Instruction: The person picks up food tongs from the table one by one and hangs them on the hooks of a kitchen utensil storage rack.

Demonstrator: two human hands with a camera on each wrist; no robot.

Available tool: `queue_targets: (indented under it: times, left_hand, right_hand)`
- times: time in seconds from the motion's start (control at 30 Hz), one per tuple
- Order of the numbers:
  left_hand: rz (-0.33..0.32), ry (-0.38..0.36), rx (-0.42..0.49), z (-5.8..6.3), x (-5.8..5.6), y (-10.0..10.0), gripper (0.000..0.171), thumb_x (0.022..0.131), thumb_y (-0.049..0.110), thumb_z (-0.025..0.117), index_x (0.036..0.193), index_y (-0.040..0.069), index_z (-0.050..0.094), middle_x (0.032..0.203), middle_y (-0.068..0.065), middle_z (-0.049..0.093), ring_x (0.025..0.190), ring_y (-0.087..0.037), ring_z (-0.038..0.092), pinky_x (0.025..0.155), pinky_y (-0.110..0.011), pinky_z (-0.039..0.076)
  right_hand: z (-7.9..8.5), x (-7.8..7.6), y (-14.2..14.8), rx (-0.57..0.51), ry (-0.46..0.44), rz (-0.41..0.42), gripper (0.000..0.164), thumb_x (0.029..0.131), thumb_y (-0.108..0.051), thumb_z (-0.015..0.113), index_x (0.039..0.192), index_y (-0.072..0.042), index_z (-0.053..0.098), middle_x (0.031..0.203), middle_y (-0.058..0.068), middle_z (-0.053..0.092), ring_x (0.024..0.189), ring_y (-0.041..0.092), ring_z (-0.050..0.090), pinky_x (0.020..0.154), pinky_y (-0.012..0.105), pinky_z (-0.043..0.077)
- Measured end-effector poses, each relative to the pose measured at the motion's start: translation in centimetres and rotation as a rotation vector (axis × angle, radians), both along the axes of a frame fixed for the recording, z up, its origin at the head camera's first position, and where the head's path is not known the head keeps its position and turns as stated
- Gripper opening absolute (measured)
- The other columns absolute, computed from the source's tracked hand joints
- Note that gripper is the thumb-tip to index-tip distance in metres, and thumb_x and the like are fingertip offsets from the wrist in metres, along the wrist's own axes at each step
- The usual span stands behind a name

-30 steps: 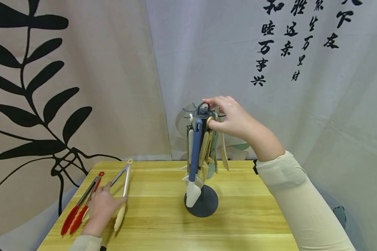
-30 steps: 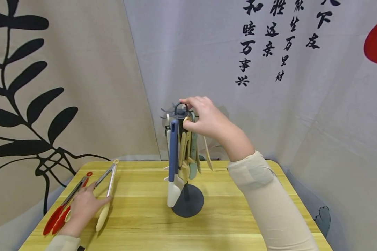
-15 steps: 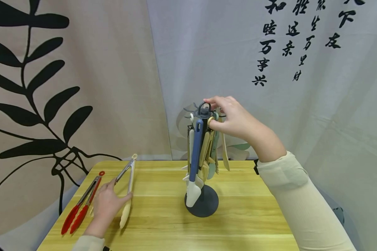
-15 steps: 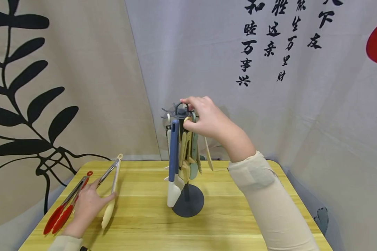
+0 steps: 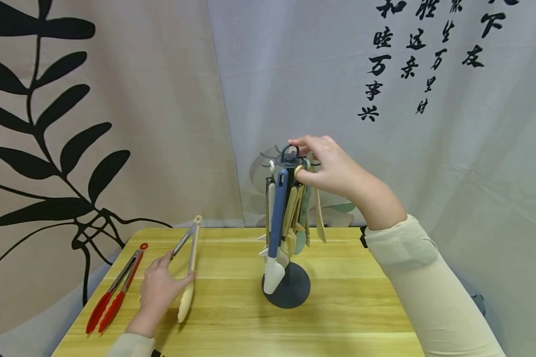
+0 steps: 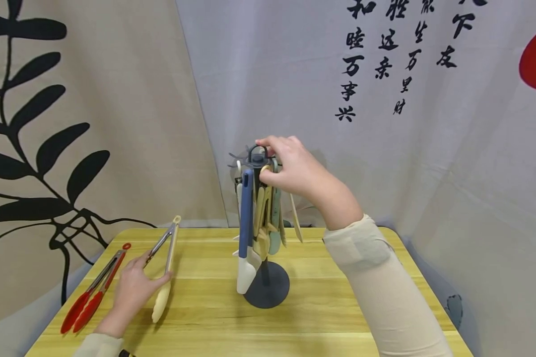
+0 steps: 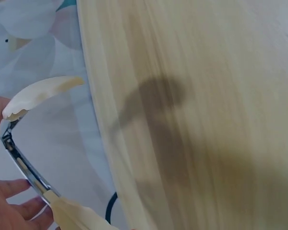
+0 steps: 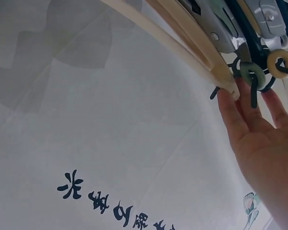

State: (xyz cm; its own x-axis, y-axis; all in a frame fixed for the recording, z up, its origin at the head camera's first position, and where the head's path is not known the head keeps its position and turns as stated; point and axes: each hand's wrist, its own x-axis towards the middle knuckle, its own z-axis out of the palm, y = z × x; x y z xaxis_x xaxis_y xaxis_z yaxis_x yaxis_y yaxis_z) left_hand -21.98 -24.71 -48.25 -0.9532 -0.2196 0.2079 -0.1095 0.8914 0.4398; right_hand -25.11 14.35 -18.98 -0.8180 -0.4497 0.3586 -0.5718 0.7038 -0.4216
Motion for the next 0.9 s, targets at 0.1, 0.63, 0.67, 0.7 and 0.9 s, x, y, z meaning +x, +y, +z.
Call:
queue_targets:
  times: [0.1,0.63,0.67,0.7,0.9]
  left_hand:
    - [-0.003,0.018,0.034,0.2,-0.1,0.4,0.104,0.071,0.066,0.067,0.147,0.005,0.032,0.141,-0.032,0.035,0.124,-0.053,0.035,0.087,-0.065,0.042]
    - [-0.053,0.1,0.139,0.9,-0.2,2.3,0.103,0.071,0.067,0.067,0.148,0.011,0.031,0.145,-0.027,0.034,0.128,-0.049,0.034,0.094,-0.067,0.036]
    - [-0.053,0.1,0.141,0.9,-0.2,2.4,0.102,0.071,0.067,0.067,0.148,0.011,0.031,0.145,-0.027,0.034,0.128,-0.049,0.034,0.094,-0.067,0.036]
    - [-0.055,0.102,0.147,1.0,-0.2,2.5,0.102,0.07,0.067,0.067,0.148,0.011,0.031,0.145,-0.026,0.034,0.128,-0.049,0.035,0.094,-0.067,0.036]
    - [-0.084,0.116,0.179,1.4,-0.1,3.1,0.103,0.069,0.068,0.068,0.149,0.014,0.031,0.146,-0.022,0.035,0.129,-0.045,0.036,0.095,-0.066,0.036]
  right_hand:
    - [0.1,0.0,0.0,-0.002,-0.007,-0.008,0.058,0.081,-0.02,0.058,0.138,-0.02,0.045,0.121,0.005,0.056,0.115,0.023,0.039,0.095,0.043,0.042]
    - [0.1,0.2,-0.5,0.019,-0.001,-0.042,0.057,0.082,-0.023,0.057,0.138,-0.022,0.045,0.12,0.002,0.054,0.106,0.021,0.038,0.081,0.039,0.041]
    - [0.1,0.2,-0.5,0.02,-0.001,-0.044,0.058,0.082,-0.023,0.057,0.138,-0.021,0.045,0.12,0.002,0.054,0.106,0.02,0.038,0.081,0.038,0.04]
    - [0.1,0.2,-0.5,0.022,-0.001,-0.045,0.058,0.082,-0.023,0.057,0.138,-0.021,0.045,0.12,0.002,0.054,0.107,0.021,0.038,0.081,0.039,0.04]
    - [0.1,0.3,-0.6,0.021,-0.001,-0.053,0.057,0.082,-0.023,0.056,0.137,-0.022,0.046,0.12,0.003,0.054,0.112,0.023,0.038,0.081,0.038,0.041]
